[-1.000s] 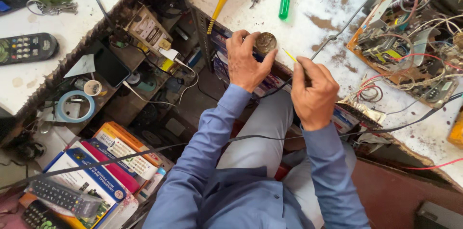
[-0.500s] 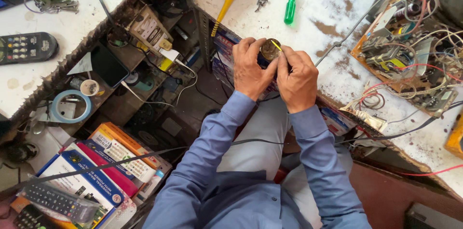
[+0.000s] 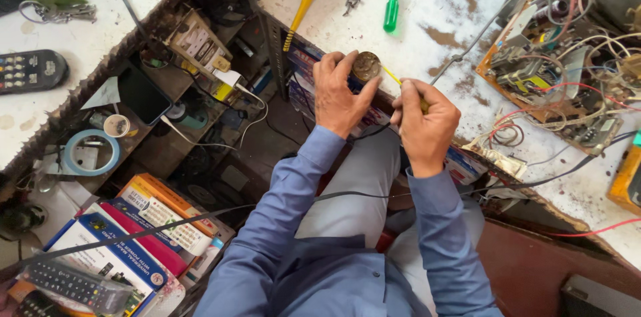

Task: The person holds a small green circuit board and uses a yellow-handled screwdriver to scrape or clean the solder points. They then switch to a soldering iron to apply heat to the board's components. The person works at a cluttered workbench with various tools and electronic parts visible.

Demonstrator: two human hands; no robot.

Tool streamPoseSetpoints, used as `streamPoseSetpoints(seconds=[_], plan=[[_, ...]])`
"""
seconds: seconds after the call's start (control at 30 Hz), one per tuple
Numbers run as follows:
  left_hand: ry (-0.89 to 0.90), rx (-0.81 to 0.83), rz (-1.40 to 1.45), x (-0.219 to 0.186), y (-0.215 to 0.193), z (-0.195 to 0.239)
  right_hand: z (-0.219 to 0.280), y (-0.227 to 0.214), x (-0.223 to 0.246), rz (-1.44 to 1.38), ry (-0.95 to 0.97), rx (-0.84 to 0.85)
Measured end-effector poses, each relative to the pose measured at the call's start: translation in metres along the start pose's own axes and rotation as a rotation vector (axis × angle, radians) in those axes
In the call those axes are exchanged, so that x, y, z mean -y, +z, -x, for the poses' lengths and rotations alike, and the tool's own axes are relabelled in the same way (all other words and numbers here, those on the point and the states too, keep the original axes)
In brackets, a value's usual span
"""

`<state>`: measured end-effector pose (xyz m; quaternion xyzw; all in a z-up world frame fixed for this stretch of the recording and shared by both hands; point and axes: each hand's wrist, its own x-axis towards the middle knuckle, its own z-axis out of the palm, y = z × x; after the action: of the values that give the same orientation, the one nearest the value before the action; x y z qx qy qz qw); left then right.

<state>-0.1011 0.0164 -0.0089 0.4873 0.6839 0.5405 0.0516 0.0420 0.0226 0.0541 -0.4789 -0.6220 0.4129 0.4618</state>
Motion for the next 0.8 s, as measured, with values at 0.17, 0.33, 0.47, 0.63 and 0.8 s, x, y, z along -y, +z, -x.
streamPoseSetpoints(seconds=[0.17,0.33,0.47,0.63,0.8], plan=[[0.04,-0.006,-0.024,-0.013,-0.008,0.003,0.018,-0.025,0.003,-0.374,0.208,-0.037],[0.277,0.09,0.073,-0.042,-0.015,0.03,0.054,-0.084,0.0,-0.537,0.161,-0.146],[0.481,0.435,0.29,-0.06,0.003,0.053,0.082,-0.147,-0.012,-0.562,0.037,-0.37],[0.539,0.683,0.413,-0.076,0.037,0.06,0.106,-0.195,-0.028,-0.467,-0.07,-0.544],[0.497,0.749,0.45,-0.077,0.054,0.061,0.121,-0.2,-0.05,-0.518,-0.013,-0.591]])
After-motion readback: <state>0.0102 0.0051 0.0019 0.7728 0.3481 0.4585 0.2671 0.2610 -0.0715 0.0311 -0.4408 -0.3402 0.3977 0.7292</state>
